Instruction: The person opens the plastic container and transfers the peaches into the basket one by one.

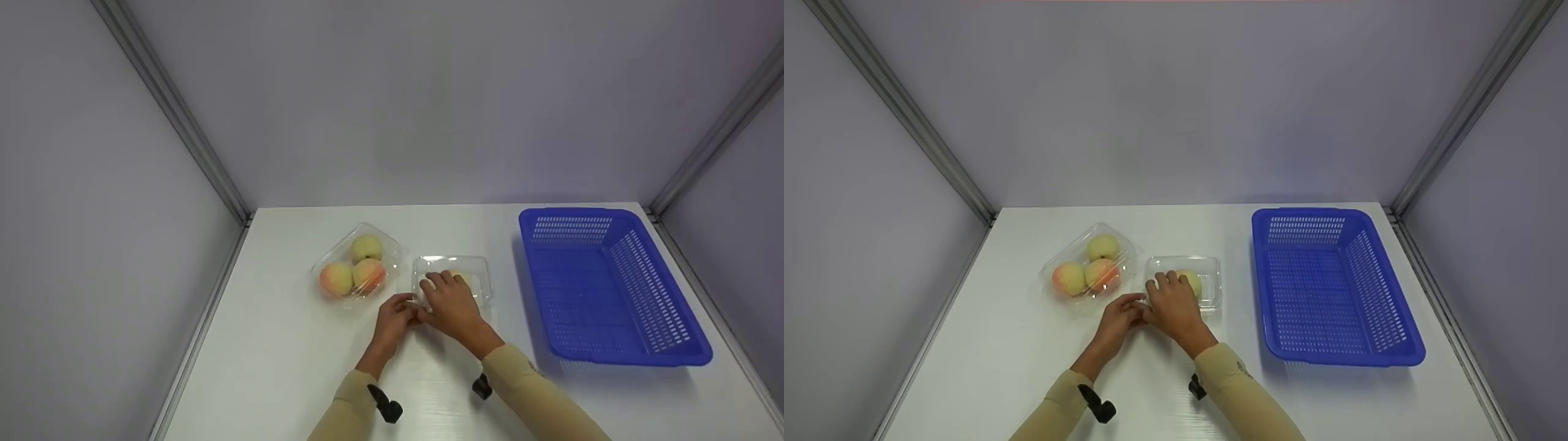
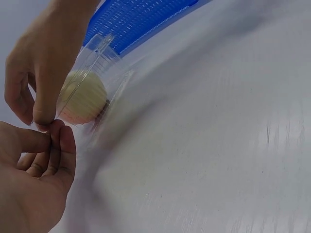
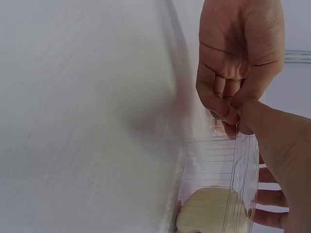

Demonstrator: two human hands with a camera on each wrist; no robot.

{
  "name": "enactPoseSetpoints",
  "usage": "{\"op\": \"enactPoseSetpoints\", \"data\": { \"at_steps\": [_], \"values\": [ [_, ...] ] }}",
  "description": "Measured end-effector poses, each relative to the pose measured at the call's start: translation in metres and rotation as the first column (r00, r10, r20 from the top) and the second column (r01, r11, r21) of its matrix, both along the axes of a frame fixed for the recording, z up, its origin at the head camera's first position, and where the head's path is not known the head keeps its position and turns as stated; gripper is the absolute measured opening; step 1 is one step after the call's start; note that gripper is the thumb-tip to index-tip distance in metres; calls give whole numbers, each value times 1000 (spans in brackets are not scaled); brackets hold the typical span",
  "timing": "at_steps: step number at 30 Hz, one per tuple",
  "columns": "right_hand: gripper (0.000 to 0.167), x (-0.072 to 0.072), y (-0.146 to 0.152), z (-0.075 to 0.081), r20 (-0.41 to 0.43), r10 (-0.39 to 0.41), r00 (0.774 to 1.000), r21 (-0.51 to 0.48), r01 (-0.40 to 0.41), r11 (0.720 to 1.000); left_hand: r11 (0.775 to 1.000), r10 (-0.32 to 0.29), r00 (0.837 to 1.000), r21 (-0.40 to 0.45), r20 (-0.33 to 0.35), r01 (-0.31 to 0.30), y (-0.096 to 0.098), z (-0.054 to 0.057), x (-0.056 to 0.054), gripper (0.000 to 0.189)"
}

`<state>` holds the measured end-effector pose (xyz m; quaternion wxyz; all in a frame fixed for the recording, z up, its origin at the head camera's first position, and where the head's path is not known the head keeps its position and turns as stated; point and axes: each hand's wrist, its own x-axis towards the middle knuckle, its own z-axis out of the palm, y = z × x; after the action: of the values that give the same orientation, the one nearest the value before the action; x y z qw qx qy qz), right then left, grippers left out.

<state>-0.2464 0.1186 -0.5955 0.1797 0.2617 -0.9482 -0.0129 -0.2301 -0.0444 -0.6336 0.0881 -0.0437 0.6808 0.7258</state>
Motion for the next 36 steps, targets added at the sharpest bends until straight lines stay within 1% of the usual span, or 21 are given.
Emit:
{"op": "enactPoseSetpoints", "data": {
  "at_steps": [4,8,13,17,19,22,25,30,36],
  "values": [
    [55,0,-2,2,18,-24,1000,0,24,1000,1000,18,1000,15,-1,-18,-1,-1,-1,34],
    [56,-2,-2,2,19,-36,999,7,36,999,999,28,1000,19,14,-28,-2,-2,-2,31],
    [55,-5,-3,0,14,-30,999,13,30,999,999,38,999,20,33,-39,-4,-2,-3,32],
    [52,-5,-4,-2,0,-19,1000,23,19,1000,999,37,998,3,41,-37,-4,-2,-1,33],
    [50,-5,-4,-4,-20,-12,1000,21,12,1000,1000,30,999,-1,45,-30,-5,-1,-1,33],
    [46,-4,-4,-6,-72,2,997,15,-1,1000,1000,19,999,-8,40,-18,-4,-2,0,33],
    [42,-5,-2,-9,-140,24,990,7,-23,1000,1000,15,999,15,40,-16,-2,-2,0,33],
    [38,-6,-2,-13,-227,58,972,6,-58,998,997,31,999,66,42,-34,0,-4,-1,33],
    [41,-7,-1,-15,-274,77,959,35,-70,997,996,58,998,59,36,-60,2,-5,-3,33]
  ]
}}
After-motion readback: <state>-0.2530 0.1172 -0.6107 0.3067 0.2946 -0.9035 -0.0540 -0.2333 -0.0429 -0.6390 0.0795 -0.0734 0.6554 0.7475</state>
